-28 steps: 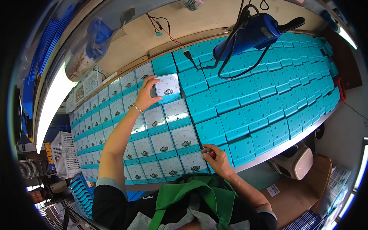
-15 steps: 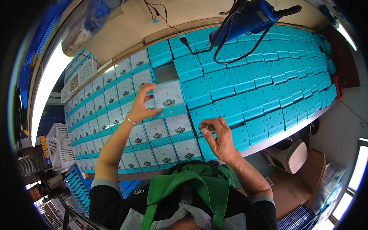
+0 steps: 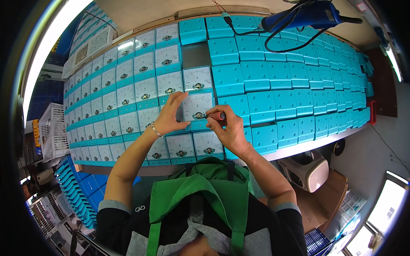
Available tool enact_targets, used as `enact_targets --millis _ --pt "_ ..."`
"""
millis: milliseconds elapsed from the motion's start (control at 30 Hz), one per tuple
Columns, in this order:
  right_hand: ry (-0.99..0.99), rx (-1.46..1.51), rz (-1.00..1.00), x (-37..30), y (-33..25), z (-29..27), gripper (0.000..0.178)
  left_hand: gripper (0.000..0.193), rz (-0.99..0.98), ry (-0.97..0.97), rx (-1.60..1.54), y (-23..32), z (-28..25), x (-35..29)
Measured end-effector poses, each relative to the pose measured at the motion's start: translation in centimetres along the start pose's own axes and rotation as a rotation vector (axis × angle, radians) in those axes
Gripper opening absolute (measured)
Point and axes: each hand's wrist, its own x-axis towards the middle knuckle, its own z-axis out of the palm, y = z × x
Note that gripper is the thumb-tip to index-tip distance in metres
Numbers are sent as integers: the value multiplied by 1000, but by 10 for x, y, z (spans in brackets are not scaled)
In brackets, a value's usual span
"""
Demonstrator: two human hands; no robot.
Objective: The person repeatedly picks up small teal boxes from a table, opens them, and uses a screwdriver to tighten a screw on a meter-like device inside. They then close the boxes and place them back on the table. The process is repeated for multiple units.
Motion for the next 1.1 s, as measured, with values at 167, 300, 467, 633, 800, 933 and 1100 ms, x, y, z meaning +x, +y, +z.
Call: enact_targets --millis 167,300,467,633,800,933,1100 --pt "4 -51 -40 1 5 6 20 99 32 12 14 -5 1 -1" --pt "-27 -70 -50 -1 3 3 19 100 35 11 11 -5 1 -1" --pt "-67 -77 -21 4 -1 1 19 101 26 9 0 -5 1 0" --pt "-171 -254 -143 13 -9 -2 22 101 32 15 7 -5 0 1" --pt "-27 -387 -319 14 -1 8 26 102 24 24 1 -7 2 2" --pt "-17 -338 -264 13 0 10 25 101 12 6 0 -5 0 1" --pt "-50 -344 -266 16 -5 13 24 101 10 5 -22 -7 0 0"
